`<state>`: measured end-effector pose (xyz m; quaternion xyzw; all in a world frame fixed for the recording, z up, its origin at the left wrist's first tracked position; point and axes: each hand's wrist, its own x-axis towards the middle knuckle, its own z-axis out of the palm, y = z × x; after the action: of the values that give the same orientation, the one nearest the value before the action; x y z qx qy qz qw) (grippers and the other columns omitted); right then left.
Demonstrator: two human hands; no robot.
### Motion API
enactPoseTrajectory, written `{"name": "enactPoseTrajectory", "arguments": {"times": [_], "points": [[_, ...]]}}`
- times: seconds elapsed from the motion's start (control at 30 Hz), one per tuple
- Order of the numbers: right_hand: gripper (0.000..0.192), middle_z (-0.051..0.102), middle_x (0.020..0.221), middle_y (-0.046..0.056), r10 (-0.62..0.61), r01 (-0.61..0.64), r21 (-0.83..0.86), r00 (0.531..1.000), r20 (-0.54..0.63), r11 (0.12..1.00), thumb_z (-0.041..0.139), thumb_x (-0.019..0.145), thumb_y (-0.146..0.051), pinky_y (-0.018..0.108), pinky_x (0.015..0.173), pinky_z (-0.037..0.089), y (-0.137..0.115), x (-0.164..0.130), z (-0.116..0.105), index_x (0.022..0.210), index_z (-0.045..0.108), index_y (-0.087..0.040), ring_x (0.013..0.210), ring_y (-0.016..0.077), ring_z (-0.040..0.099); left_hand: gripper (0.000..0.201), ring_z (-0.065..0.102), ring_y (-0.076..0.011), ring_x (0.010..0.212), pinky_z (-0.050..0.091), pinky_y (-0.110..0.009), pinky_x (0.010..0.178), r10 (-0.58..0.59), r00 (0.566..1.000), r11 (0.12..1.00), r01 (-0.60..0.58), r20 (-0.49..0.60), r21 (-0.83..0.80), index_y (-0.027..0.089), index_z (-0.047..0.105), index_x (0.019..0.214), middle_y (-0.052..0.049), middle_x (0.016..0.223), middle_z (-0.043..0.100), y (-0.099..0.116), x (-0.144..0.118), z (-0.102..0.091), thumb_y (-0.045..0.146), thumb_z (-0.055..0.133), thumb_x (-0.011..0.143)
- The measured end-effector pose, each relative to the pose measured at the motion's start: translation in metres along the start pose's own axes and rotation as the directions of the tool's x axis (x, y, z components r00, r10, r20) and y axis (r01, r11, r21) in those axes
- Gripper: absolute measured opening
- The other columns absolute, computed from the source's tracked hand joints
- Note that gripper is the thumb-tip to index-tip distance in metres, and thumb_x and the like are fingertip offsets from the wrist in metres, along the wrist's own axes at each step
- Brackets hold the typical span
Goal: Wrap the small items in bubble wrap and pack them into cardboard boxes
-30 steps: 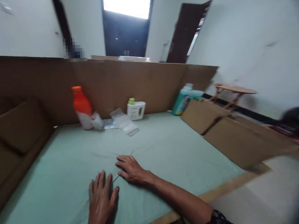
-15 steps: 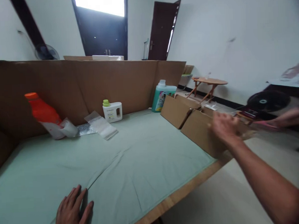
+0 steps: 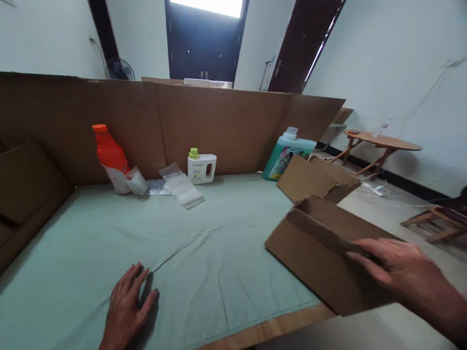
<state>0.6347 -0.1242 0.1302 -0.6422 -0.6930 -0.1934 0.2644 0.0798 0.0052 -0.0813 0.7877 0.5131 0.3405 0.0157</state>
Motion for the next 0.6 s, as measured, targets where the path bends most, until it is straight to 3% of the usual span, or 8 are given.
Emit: {"name": "enactPoseTrajectory", "arguments": {"times": [0.1,0.2,0.27,0.37,0.47,0.53,0.6], "points": [[0.022,0.076,0.079,0.006,-0.236,0.238,-0.027,0.971,0.048,0.971,0.053,0.094,-0.040,0.049,0.080,0.048,-0.086,0.029,0.020,0.088,0.071,-0.029,0.071,0.0270,0.068,0.048,0.058,-0.0334,0.127,0.051,-0.053,0.102,0.001,0.999,0.996,-0.005,-0.046,-0.090,0.020,0.058,0.131,-0.016,0.138,0.060,0.021,0.006,-0.002,0.042,0.059,0.089],[0.017,0.074,0.078,0.002,-0.319,0.303,0.116,0.932,0.172,0.946,0.052,0.094,-0.024,0.047,0.093,0.046,-0.157,0.059,0.036,0.087,0.068,-0.027,0.073,0.0209,0.068,0.060,0.054,-0.0319,0.133,0.049,-0.052,0.106,0.011,1.000,0.976,-0.013,-0.011,-0.219,0.019,0.046,0.144,-0.017,0.144,0.055,0.047,0.014,-0.007,0.041,0.060,0.089],[0.013,0.075,0.084,0.002,-0.358,0.324,0.194,0.916,0.182,0.926,0.056,0.093,-0.023,0.046,0.098,0.045,-0.185,0.069,0.038,0.092,0.068,-0.028,0.080,0.0206,0.069,0.068,0.052,-0.0314,0.135,0.047,-0.052,0.109,-0.030,0.998,0.952,0.044,0.051,-0.303,0.020,0.038,0.149,-0.017,0.147,0.053,0.060,0.018,-0.011,0.041,0.062,0.088],[0.019,0.075,0.103,0.005,-0.314,0.294,0.246,0.948,0.047,0.924,0.064,0.091,-0.031,0.048,0.103,0.044,-0.187,0.063,0.029,0.109,0.066,-0.031,0.098,0.0242,0.069,0.075,0.050,-0.0326,0.137,0.046,-0.054,0.110,-0.136,0.978,0.900,0.190,0.160,-0.393,0.021,0.035,0.151,-0.017,0.150,0.050,0.067,0.023,-0.015,0.044,0.063,0.086],[0.022,0.074,0.107,0.006,-0.031,0.038,0.253,0.999,-0.033,0.967,0.064,0.090,-0.037,0.046,0.098,0.050,-0.159,0.040,0.028,0.112,0.066,-0.032,0.103,0.0261,0.068,0.073,0.055,-0.0330,0.132,0.048,-0.055,0.107,-0.203,0.954,0.844,0.284,0.220,-0.456,0.018,0.039,0.149,-0.018,0.147,0.053,0.064,0.025,-0.013,0.045,0.063,0.085],[0.023,0.075,0.103,0.006,0.179,-0.187,0.286,0.982,0.055,0.940,0.064,0.088,-0.042,0.042,0.089,0.055,-0.141,0.022,0.042,0.107,0.068,-0.030,0.098,0.0261,0.071,0.073,0.060,-0.0324,0.126,0.049,-0.054,0.105,-0.224,0.944,0.819,0.317,0.243,-0.477,0.018,0.042,0.147,-0.018,0.143,0.057,0.062,0.027,-0.008,0.044,0.063,0.083],[0.030,0.076,0.100,0.007,0.293,-0.362,0.342,0.926,0.237,0.867,0.066,0.083,-0.046,0.040,0.080,0.059,-0.134,0.006,0.067,0.105,0.068,-0.027,0.089,0.0265,0.073,0.072,0.060,-0.0328,0.125,0.048,-0.054,0.106,-0.223,0.938,0.808,0.329,0.263,-0.488,0.018,0.045,0.146,-0.018,0.140,0.059,0.062,0.029,-0.002,0.042,0.064,0.081]]}}
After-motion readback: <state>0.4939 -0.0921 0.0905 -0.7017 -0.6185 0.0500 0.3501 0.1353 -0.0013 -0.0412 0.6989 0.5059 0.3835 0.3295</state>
